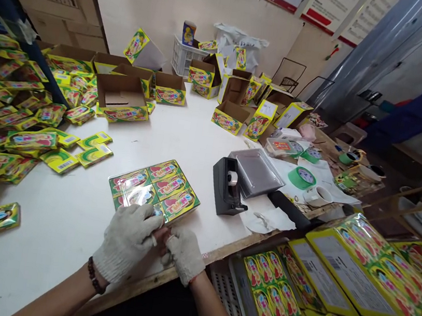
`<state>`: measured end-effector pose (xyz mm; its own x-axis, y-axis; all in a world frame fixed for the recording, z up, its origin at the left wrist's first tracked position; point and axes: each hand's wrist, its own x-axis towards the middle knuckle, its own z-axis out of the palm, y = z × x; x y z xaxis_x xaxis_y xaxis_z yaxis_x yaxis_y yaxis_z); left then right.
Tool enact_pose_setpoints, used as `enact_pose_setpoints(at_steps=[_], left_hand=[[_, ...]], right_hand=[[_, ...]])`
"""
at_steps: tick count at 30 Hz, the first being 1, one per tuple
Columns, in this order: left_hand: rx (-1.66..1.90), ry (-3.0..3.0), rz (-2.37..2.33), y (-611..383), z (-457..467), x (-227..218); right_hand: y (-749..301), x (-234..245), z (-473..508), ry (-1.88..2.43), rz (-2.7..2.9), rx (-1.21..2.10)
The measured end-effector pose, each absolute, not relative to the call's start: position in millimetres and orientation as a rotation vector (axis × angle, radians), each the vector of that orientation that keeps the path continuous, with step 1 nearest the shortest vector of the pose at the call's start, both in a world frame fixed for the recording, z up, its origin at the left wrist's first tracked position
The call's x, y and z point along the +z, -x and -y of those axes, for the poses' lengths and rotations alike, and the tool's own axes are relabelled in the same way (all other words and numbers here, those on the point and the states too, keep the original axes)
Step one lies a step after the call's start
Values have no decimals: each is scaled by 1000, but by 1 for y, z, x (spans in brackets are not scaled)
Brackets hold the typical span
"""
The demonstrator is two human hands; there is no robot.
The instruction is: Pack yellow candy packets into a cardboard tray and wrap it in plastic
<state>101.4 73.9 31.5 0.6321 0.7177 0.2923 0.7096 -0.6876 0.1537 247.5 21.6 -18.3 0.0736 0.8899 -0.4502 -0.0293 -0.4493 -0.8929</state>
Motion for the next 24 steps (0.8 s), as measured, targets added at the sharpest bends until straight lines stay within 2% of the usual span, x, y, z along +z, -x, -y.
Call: enact_pose_setpoints(at_steps=[3,6,12,16,18,21,24], left_hand=[[515,-2825,-1293,-112,-68,30],[517,-2780,-1158,-106,-76,38],[1084,-2581,-1232,-39,-142,39],[1079,-2535,-973,-10,-136,15],[1104,-2545,-924,-11,-114,5],[1154,-2587,-870,-21,-83,-4],[1246,-2583,-878,-28,-69,-9]], right_hand=[[-250,-16,-25,1521,761,1422],[-257,-12,-38,1536,701,1303],[-290,7,-108,1823,1130,1012],[-294,31,-140,1843,1237,728],[-284,34,-133,1749,1523,583],[-264,16,-96,1474,2146,204],[-256,-11,-50,1364,2261,-141]])
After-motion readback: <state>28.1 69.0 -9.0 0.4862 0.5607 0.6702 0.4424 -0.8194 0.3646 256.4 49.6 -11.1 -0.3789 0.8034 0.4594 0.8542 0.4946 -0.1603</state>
